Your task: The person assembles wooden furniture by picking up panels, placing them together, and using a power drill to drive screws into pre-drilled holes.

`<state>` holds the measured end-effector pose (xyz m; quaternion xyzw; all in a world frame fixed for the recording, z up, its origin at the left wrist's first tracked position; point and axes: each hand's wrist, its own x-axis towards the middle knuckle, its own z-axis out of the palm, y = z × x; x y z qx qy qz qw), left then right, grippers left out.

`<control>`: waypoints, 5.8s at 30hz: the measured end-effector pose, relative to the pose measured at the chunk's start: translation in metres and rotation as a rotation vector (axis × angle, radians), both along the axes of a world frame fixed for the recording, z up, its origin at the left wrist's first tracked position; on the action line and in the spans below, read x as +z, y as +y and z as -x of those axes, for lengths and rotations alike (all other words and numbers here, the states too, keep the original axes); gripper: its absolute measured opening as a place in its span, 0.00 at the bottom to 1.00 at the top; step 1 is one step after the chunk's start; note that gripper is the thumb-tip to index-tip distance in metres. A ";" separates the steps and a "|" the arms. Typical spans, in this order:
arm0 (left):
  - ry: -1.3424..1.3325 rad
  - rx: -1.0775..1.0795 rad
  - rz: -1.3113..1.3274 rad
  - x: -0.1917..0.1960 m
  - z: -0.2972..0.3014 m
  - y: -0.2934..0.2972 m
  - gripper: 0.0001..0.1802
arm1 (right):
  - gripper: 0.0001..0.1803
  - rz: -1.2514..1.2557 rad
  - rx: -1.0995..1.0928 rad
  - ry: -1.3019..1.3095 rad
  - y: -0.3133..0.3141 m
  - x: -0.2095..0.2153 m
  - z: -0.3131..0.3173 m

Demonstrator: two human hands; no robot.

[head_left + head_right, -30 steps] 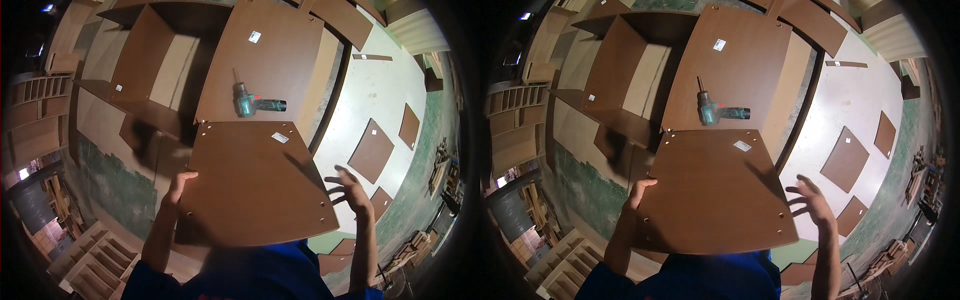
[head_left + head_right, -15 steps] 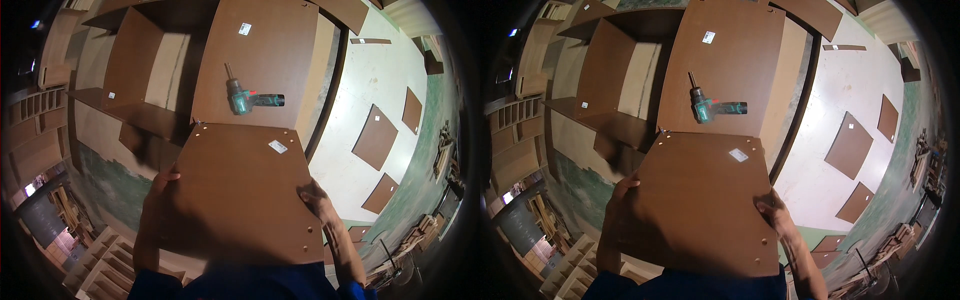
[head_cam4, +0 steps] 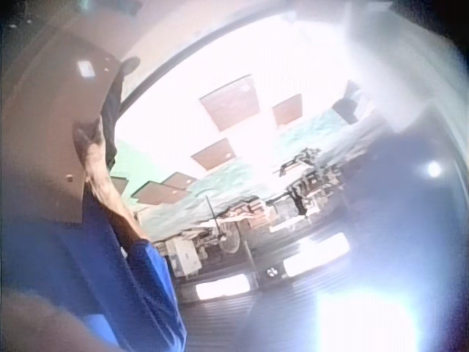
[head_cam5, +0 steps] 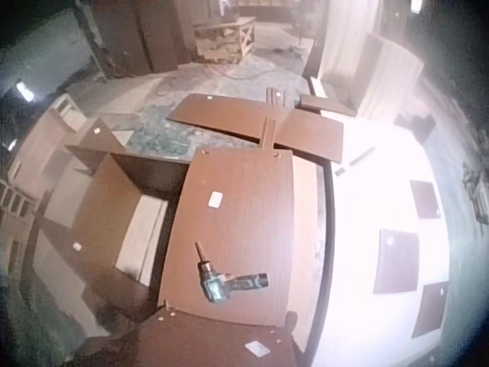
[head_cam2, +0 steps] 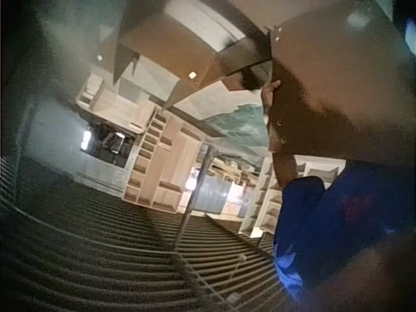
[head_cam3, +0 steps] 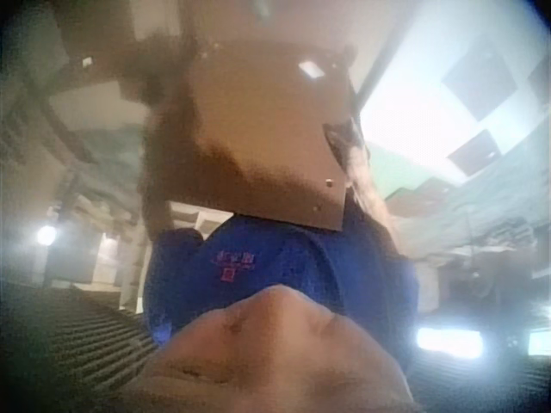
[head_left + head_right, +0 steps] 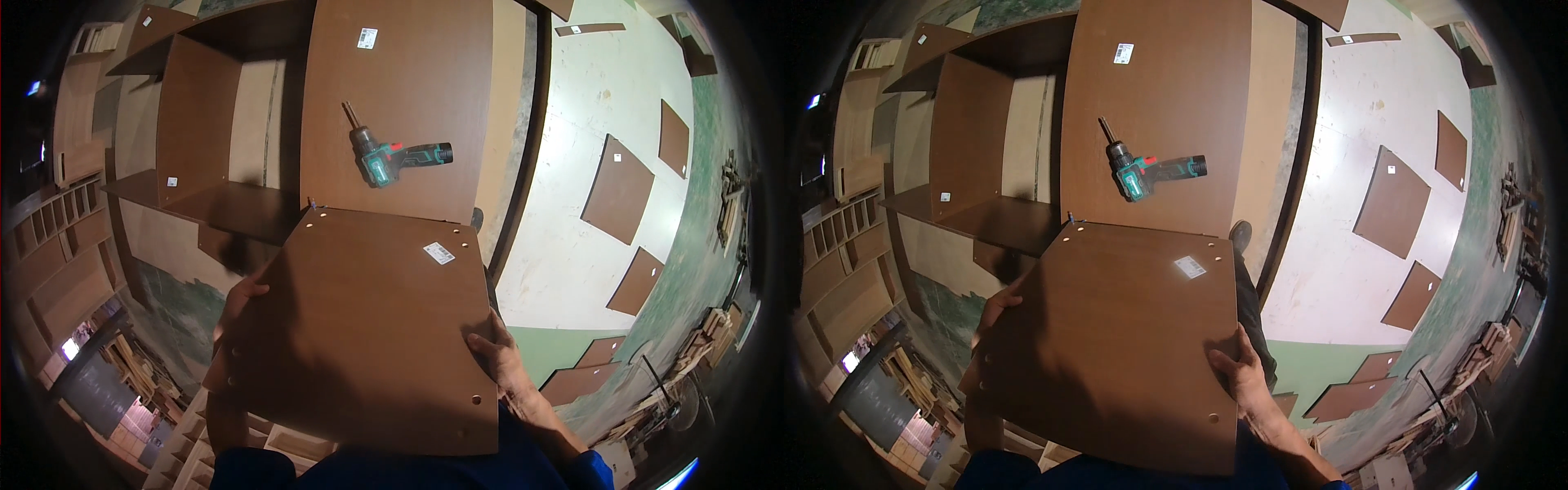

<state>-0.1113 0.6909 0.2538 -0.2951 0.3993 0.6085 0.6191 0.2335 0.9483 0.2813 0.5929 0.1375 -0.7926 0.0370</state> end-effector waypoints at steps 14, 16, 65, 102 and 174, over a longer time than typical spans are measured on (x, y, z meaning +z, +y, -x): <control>0.024 -0.137 -0.089 -0.014 0.022 0.003 0.36 | 0.36 -0.084 0.096 0.016 -0.026 -0.027 -0.009; 0.016 -0.167 -0.076 -0.012 0.029 0.003 0.37 | 0.35 -0.244 0.273 0.034 -0.029 -0.028 -0.007; 0.309 -0.127 0.202 0.072 0.015 0.031 0.32 | 0.32 0.092 -0.087 0.066 0.047 -0.050 -0.068; 0.909 -0.008 0.187 0.038 0.011 -0.076 0.30 | 0.18 -0.257 0.277 0.001 0.068 0.028 -0.037; 1.385 -0.331 0.899 -0.296 -0.192 0.066 0.35 | 0.17 -1.498 1.971 -0.007 -0.041 0.151 0.178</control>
